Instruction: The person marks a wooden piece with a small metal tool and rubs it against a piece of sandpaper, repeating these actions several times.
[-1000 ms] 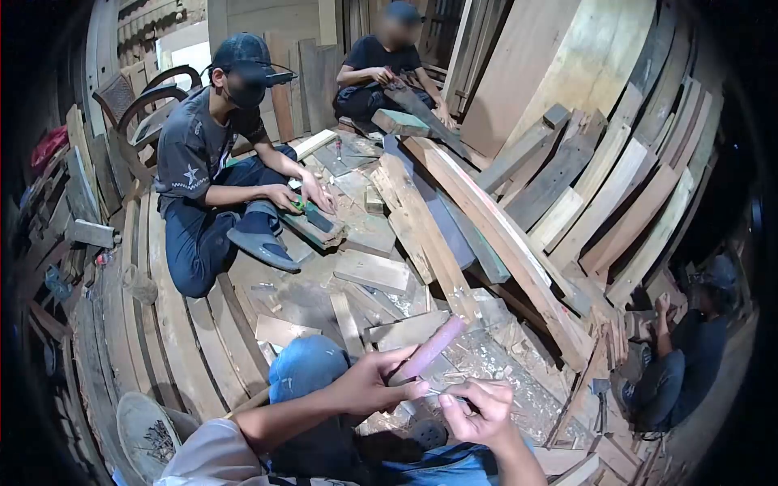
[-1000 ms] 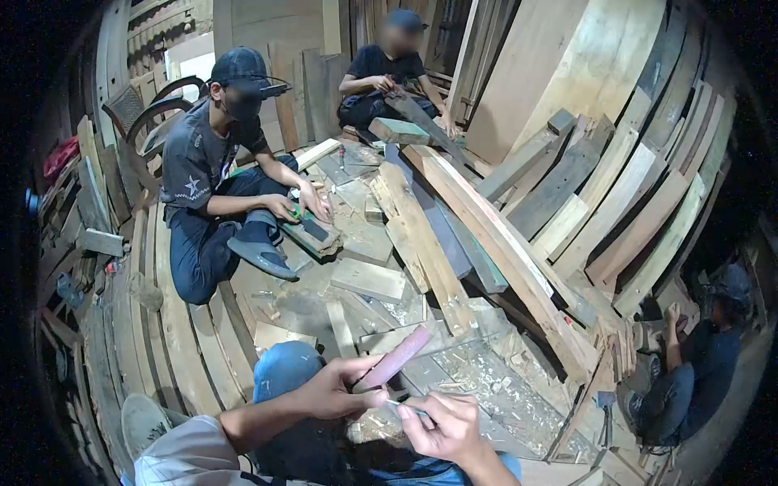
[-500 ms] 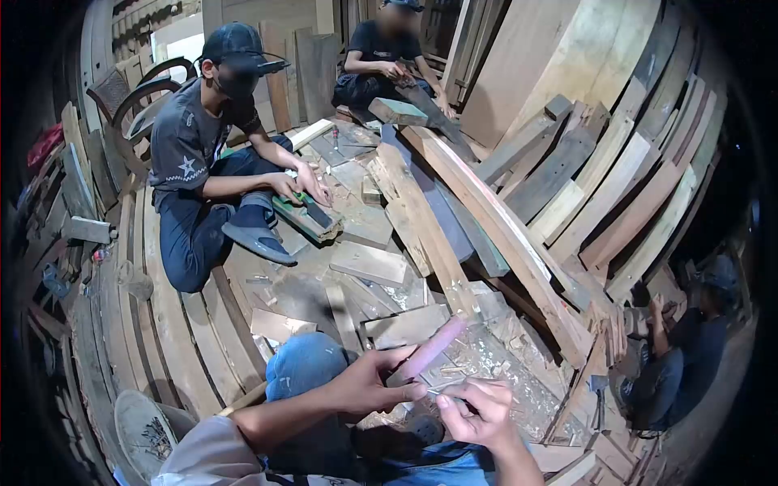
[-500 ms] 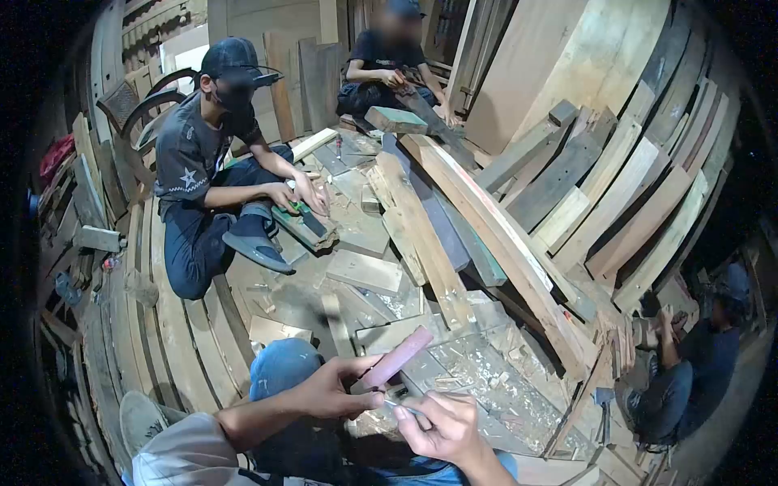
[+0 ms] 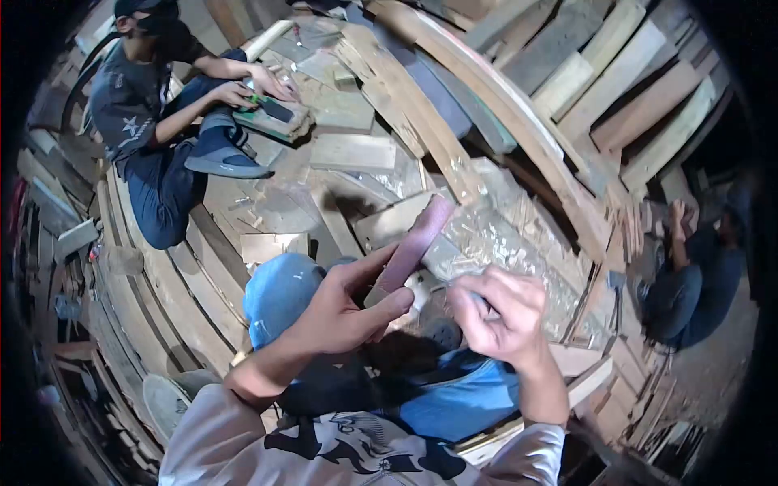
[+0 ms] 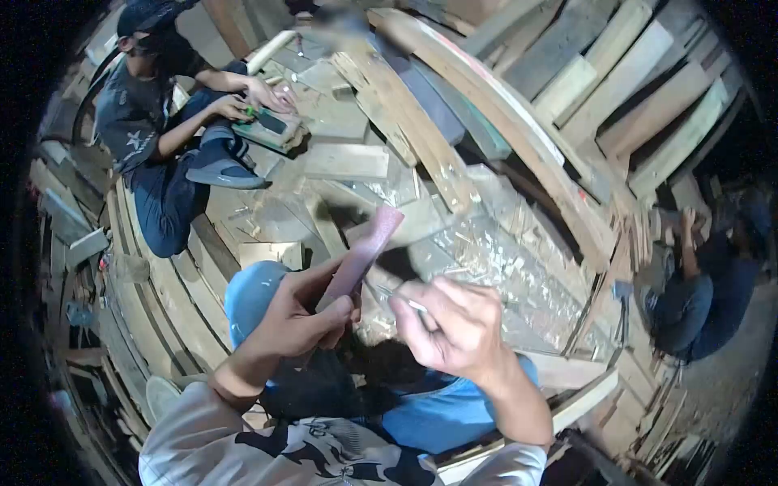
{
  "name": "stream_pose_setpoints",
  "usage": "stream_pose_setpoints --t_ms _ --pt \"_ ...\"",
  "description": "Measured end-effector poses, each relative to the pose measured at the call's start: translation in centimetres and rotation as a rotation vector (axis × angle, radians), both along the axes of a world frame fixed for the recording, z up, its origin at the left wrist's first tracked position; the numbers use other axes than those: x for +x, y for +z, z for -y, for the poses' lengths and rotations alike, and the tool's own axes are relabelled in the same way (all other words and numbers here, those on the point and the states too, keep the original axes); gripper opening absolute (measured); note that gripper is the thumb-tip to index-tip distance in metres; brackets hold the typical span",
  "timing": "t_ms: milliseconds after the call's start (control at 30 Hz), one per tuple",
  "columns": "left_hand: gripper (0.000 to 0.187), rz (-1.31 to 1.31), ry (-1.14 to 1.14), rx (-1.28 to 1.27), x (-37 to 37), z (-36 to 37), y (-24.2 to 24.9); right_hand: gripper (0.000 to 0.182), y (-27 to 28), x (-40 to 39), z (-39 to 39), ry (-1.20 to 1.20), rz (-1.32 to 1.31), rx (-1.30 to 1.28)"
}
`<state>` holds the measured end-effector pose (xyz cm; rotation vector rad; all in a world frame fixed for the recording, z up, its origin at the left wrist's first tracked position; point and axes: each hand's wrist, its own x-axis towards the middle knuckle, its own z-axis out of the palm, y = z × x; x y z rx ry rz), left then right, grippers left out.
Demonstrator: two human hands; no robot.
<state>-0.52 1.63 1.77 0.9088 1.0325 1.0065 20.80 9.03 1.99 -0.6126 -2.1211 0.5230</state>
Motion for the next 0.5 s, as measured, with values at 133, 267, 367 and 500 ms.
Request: stream_pose_setpoints --t_ms 133,267,367,500 --pt "0.062 -0.046 -0.022 -0.002 0.3 0.1 -0.1 0.015 -1.4 -0.7 -0.1 0.001 0.003 0.05" --pt "0.062 -0.202 -0.056 0.091 0.1 0.0 -0.1 0.013 -1.5 -0.7 -0.3 -0.017 0.096 0.095" --pt "0.061 -0.257 -0.035 0.143 0.0 0.1 -0.6 0.011 -1.4 -1.2 -0.2 -0.03 0.07 0.074" --pt "0.06 -0.31 -0.023 0.155 0.3 0.4 -0.9 0.009 -1.3 -0.7 0.0 -0.023 0.111 0.035"
